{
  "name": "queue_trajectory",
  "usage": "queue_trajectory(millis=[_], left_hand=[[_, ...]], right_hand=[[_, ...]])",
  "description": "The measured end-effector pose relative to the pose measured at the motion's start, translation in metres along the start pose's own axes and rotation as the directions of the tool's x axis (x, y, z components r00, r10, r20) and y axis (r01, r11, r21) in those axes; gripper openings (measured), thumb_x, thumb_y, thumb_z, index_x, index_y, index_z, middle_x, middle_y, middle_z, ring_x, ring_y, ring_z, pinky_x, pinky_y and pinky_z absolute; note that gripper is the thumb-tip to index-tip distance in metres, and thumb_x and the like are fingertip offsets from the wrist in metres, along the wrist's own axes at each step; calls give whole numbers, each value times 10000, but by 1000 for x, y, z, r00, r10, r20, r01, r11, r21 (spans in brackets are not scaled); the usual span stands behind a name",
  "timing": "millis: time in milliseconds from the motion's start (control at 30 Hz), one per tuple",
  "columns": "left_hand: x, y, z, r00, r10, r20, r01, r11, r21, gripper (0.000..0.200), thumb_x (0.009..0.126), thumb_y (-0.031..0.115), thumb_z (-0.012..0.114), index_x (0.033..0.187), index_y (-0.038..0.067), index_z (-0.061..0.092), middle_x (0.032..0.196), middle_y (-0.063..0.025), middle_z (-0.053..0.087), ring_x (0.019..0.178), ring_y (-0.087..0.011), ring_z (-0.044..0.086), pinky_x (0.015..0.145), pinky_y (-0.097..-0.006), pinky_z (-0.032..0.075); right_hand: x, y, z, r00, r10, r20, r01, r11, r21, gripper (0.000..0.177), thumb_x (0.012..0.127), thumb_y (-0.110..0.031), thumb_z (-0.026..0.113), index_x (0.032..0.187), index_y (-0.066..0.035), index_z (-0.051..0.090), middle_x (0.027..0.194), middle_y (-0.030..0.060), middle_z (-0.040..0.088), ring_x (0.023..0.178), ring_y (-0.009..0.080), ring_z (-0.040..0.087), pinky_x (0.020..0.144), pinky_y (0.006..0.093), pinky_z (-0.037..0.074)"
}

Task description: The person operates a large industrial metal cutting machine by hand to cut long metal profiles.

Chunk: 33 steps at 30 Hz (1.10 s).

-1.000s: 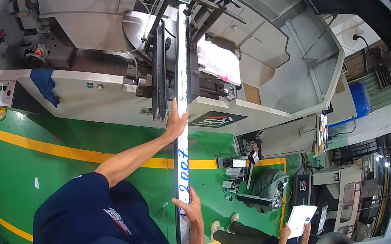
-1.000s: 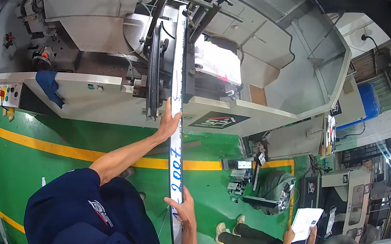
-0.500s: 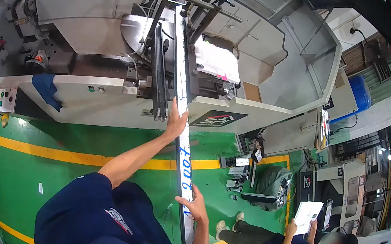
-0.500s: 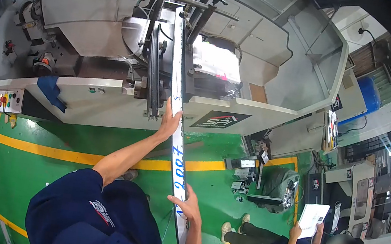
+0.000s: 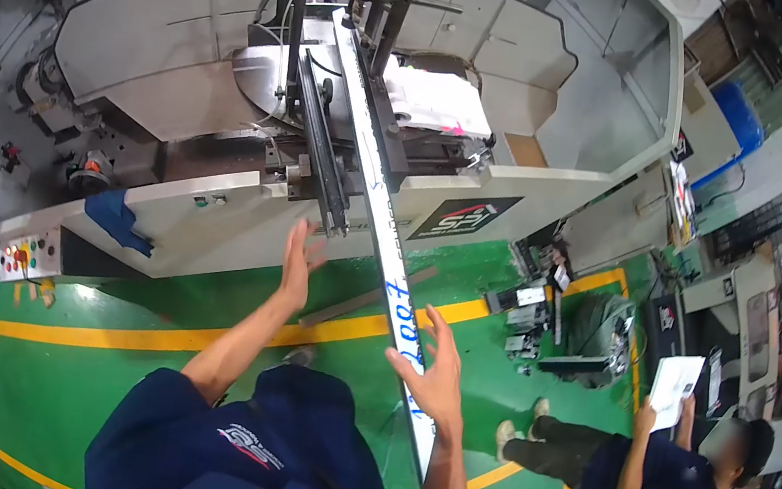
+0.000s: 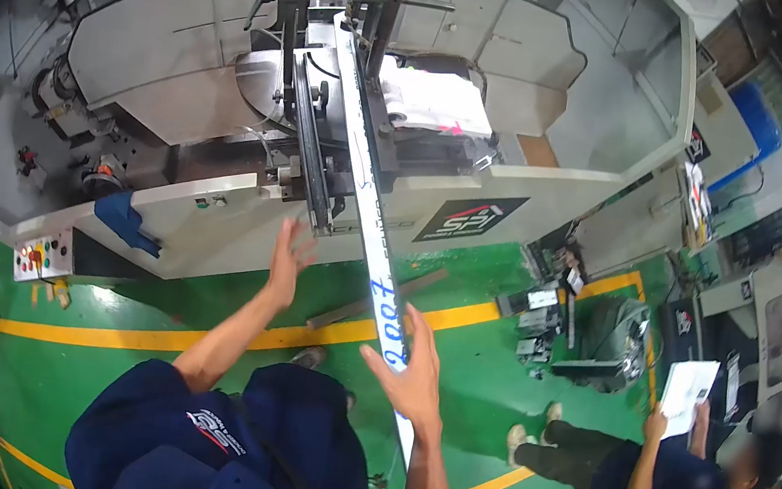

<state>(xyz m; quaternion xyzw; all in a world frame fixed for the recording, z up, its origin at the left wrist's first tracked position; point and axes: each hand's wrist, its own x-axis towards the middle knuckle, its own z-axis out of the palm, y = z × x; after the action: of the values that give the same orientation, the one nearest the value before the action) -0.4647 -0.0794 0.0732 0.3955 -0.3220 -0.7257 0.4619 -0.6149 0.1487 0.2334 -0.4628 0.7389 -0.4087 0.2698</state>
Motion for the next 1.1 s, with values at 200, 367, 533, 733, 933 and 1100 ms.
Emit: queue_trajectory(millis=[200,367,533,733,933,1100], left_hand=[[81,88,27,976,-217,27,200,936,290,556,840,507,752,1190,86,656,1137,-48,696,1002,-157,651,834,-353,529],[71,86,20,978,-187,92,165,965,205,600,781,313,858,1217,7,582,1009,-38,699,801,-158,689,673,-309,544],[5,50,9,975,-153,164,105,958,268,805,763,223,874,1378,-8,407,1245,-110,608,1061,-183,636,812,-332,537],[-104,22,15,881,-157,445,60,973,224,895,725,22,865,1431,0,316,1313,-95,501,1151,-193,598,991,-345,526],[-71,48,24,927,-109,358,31,976,218,471,921,128,709,1328,20,499,1203,-96,627,1057,-211,679,879,-324,579],[-56,28,21,913,-246,326,176,957,232,508,934,194,715,1361,27,497,1191,-43,625,1027,-138,650,783,-293,581]], right_hand=[[28,-24,46,982,-166,95,162,986,41,825,810,-310,825,1488,-90,410,1469,179,481,1280,332,553,1011,469,492],[22,-26,51,990,-105,94,94,989,112,818,831,-305,809,1499,-85,392,1471,181,483,1260,330,569,1007,460,494],[9,-7,61,997,-49,-52,56,990,128,839,825,-262,813,1504,-53,367,1446,200,500,1249,335,575,1003,444,497],[-16,6,79,995,-100,-19,96,984,-148,753,838,-182,771,1459,-1,386,1284,256,585,1134,417,606,939,460,514],[-76,62,100,999,38,-31,-43,977,-207,652,879,-151,714,1437,6,415,1236,278,619,1100,446,625,913,473,534],[-104,100,102,990,132,-48,-133,991,-32,625,895,-184,705,1434,4,449,1313,278,586,1211,427,581,1008,458,485]])
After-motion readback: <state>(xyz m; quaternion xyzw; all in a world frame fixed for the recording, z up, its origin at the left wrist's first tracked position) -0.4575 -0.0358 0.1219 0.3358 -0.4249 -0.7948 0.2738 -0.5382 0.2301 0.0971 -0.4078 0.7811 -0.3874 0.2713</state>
